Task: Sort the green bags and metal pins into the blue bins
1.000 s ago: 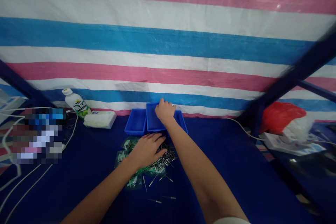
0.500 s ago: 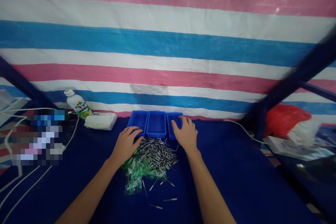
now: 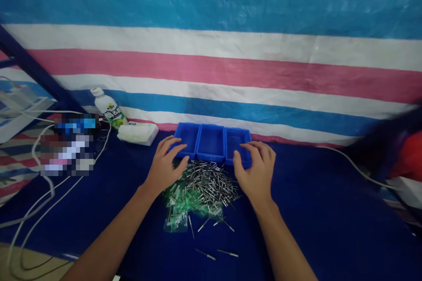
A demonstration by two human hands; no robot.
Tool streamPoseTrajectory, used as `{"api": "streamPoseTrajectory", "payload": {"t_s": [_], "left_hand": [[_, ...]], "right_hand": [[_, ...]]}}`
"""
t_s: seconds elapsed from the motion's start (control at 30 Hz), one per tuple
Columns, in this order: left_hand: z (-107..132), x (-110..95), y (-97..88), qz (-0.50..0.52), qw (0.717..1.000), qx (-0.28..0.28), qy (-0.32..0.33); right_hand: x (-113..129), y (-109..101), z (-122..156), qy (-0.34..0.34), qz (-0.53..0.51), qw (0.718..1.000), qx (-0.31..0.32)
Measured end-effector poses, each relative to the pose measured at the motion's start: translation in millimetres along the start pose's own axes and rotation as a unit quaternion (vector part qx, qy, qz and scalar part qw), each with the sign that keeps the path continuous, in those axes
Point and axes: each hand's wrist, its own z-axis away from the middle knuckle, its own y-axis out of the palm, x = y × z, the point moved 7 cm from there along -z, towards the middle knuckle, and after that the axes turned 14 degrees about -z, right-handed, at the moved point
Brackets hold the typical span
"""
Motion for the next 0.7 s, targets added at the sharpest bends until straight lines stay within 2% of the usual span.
{"api": "streamPoseTrajectory", "payload": {"t_s": [0.03,0.07,0.1,0.13,0.2,0.3,0.43,0.53,0.7], "left_hand": [[0.5,-3.5,-5.5,-0.007,1.000,-0.020,0.002],[1.4,-8.1,-10.7,-0.008,0.999,-0.038,0.010],[2.8,-13.3,-15.3,-0.005,0.998,-0.053,0.023],[4.6,-18.5,-19.1,0.002,0.997,-0.064,0.036],[8.7,-26.9,-23.4,0.022,0.996,-0.073,0.055],[14.1,-34.8,-20.3,0.049,0.995,-0.052,0.067],[18.0,-38.9,-10.1,0.066,0.994,-0.009,0.083],[18.1,-35.5,-5.4,0.073,0.993,0.010,0.090],[17.2,-24.9,-1.4,0.081,0.994,0.036,0.066]], "right_hand": [[15.0,4.8,1.6,-0.025,-0.029,0.998,0.049],[31.9,15.4,6.2,-0.052,-0.069,0.987,0.138],[47.8,28.7,15.0,-0.069,-0.094,0.963,0.243],[61.7,38.4,24.8,-0.083,-0.101,0.939,0.319],[78.2,51.4,40.7,-0.086,-0.079,0.910,0.397],[84.2,63.3,54.6,-0.082,-0.043,0.896,0.435],[80.0,69.1,57.3,-0.086,-0.019,0.896,0.436],[79.5,69.7,55.3,-0.091,-0.027,0.898,0.429],[80.0,70.3,56.1,-0.095,-0.039,0.901,0.421]]}}
